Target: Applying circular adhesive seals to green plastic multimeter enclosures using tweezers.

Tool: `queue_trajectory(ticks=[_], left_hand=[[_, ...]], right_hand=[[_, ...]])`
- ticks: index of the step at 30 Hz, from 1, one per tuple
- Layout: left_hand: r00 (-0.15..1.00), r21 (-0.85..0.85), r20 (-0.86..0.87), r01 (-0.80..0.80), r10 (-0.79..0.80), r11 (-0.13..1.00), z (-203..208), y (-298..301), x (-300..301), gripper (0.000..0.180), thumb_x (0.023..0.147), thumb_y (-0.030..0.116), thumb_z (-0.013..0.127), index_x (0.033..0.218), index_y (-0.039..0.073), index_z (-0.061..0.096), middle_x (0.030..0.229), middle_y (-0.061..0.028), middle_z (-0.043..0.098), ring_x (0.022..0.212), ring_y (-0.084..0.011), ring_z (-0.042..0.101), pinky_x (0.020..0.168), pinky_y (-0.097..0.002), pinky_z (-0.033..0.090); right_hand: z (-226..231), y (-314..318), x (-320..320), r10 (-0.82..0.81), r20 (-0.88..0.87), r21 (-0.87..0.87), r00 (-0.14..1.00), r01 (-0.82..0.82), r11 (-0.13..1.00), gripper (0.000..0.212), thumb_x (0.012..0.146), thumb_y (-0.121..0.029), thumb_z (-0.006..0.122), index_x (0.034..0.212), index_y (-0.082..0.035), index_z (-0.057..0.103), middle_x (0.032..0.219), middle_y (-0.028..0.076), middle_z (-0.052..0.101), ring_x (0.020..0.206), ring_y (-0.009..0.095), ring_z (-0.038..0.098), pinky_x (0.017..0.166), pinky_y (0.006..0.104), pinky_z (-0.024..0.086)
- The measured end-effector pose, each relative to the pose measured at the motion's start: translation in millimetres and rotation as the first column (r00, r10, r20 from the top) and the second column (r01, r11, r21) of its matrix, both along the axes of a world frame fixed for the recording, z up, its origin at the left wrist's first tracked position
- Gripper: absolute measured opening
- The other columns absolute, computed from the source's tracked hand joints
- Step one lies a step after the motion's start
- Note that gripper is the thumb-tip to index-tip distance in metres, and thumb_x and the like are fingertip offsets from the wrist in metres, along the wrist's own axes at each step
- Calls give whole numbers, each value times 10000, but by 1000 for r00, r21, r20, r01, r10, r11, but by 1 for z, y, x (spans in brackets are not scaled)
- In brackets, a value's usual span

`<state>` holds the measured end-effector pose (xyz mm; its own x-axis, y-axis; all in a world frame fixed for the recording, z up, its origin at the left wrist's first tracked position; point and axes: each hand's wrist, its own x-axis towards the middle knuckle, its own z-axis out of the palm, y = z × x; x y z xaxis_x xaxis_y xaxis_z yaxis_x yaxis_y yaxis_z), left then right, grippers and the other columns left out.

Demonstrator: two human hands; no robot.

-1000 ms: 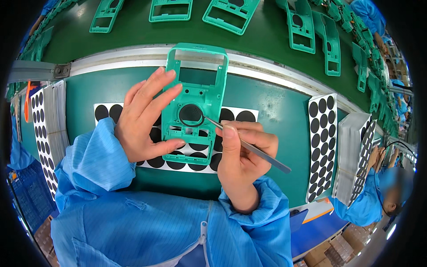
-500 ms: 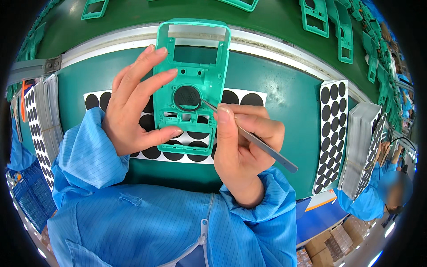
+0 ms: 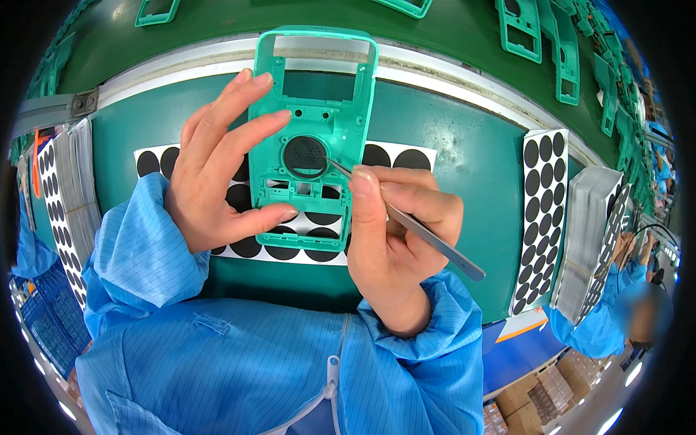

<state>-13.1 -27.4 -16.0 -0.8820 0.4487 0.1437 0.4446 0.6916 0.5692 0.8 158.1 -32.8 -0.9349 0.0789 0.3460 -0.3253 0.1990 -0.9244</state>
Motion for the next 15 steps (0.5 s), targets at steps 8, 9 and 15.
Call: queue_trajectory(ticks=[8,9,15], left_hand=[[1000,-6,1,1,-1,1000,0,1,0,725,517,194,751,1157,71,433,1290,-153,317,1202,-333,306,915,-400,276],[1000,-3,-3,5,-5,1000,-1,1,-1,724,517,194,751,1156,71,433,1290,-153,318,1201,-333,307,914,-399,276],[1000,-3,-7,0,0,1000,0,-1,0,719,519,197,752,1152,68,436,1288,-152,322,1198,-335,311,913,-397,276]], right_hand=[[2,-1,-1,-13,-9,-93,1000,12,996,176,804,-33,519,848,-3,352,761,166,533,639,162,579,546,235,533],[3,0,-1,-43,-20,-91,999,41,995,176,805,-36,519,848,-2,351,757,165,532,628,157,574,535,234,532],[4,1,-2,-59,-56,-149,997,50,988,192,785,11,524,864,-2,350,761,173,538,617,165,578,525,228,510]])
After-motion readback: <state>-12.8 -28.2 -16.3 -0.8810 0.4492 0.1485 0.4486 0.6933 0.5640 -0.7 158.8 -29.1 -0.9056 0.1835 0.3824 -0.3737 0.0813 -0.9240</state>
